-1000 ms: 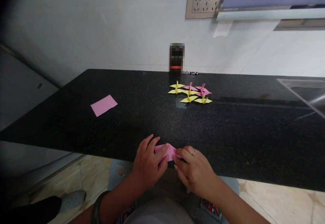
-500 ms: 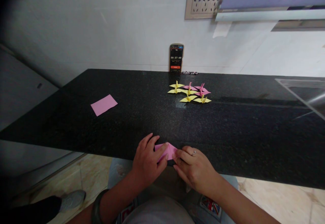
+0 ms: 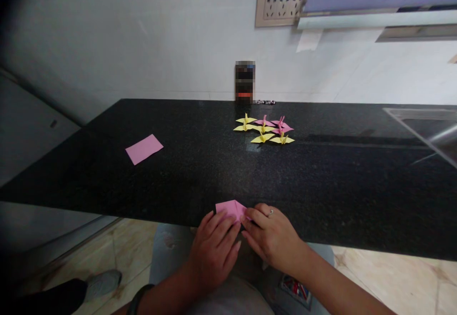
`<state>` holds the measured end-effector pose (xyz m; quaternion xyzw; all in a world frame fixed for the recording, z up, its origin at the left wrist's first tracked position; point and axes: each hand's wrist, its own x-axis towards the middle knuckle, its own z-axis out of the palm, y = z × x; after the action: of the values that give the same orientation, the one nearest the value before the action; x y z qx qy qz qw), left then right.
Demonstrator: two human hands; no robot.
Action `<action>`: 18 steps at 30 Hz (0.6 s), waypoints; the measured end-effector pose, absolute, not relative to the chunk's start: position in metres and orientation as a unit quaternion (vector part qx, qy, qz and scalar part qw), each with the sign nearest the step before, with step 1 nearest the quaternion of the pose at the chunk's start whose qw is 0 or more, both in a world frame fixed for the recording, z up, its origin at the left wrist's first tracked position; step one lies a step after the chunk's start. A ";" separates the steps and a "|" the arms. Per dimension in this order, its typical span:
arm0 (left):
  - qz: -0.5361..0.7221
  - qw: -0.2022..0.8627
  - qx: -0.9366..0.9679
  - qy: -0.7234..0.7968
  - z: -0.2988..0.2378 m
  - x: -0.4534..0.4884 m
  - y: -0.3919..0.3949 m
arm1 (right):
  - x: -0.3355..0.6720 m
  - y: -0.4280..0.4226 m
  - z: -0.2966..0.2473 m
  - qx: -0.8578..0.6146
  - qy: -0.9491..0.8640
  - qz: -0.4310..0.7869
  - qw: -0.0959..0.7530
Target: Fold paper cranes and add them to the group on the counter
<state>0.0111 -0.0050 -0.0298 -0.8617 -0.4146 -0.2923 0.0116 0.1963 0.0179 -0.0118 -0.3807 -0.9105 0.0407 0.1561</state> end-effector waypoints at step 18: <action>-0.276 0.037 -0.883 -0.377 -0.040 0.012 0.005 | 0.199 0.022 -0.002 -0.399 -0.886 0.135 0.195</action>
<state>0.0125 0.0050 -0.0402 -0.8833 -0.3773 -0.2758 0.0370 0.1987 0.0220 -0.0023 -0.3987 -0.8858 0.1355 0.1952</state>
